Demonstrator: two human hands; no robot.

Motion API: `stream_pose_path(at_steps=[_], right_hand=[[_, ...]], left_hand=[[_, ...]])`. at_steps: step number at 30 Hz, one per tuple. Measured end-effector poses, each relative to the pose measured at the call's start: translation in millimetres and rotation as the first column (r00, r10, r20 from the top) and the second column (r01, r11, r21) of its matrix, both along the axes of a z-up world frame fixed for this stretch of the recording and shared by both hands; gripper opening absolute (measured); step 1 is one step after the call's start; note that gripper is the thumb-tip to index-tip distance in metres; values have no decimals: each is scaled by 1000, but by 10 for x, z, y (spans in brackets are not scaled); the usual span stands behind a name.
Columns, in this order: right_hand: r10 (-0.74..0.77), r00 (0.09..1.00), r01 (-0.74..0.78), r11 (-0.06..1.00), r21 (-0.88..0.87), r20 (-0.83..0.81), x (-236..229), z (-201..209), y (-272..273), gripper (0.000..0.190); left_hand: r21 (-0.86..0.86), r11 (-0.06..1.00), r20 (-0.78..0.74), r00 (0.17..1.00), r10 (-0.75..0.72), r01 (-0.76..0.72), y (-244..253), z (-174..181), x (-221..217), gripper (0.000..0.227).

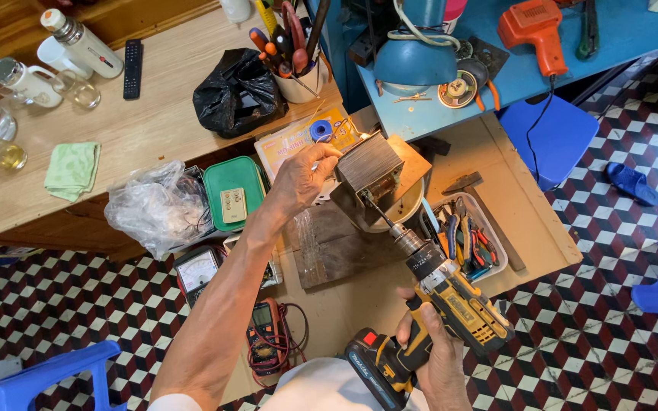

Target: The person places a laminated iron core into a white plastic bucket and secures it with a wooden block. They then insert a metal rod into the core and use a cordless drill to drive the rod further into the assembly. The person repeatedly adjusts the core and rod while continuing to drill.

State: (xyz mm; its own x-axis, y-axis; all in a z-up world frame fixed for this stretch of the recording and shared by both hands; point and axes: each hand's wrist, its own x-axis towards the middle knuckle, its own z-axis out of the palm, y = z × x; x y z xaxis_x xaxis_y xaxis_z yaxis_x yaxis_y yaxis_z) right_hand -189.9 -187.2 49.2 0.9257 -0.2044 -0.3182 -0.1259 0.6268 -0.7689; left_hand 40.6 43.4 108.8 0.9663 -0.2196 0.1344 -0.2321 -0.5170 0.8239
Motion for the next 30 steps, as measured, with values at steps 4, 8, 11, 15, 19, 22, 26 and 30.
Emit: stream_pose_path(at_steps=[4,8,11,15,19,22,26,30], right_hand=[[4,1000,-5,1000,30,4,13,-19,-14,41],[8,1000,-8,1000,-9,-14,15,-26,-28,42],[17,999,-17,1000,-2,-27,3,-20,-32,42],[18,999,-16,999,33,-33,1,-11,-38,43],[32,997,-27,997,79,-68,3,-19,-32,43],[39,996,-31,993,110,-77,-2,-33,-31,44],[36,997,-27,991,133,-63,-2,-87,-52,44],[40,997,-27,980,196,-67,-4,-111,-55,48]], left_hand=[[291,955,159,987,14,-60,-69,39,31,22],[471,879,164,986,5,-83,-135,45,135,21],[416,906,109,994,34,-77,-125,76,141,23],[319,943,41,995,90,-98,-118,116,104,24],[302,947,5,994,110,-106,-109,148,97,23],[282,957,43,997,59,-69,-116,199,107,23],[296,955,-126,991,36,2,-75,309,118,23],[286,957,-171,985,5,45,-7,318,129,24]])
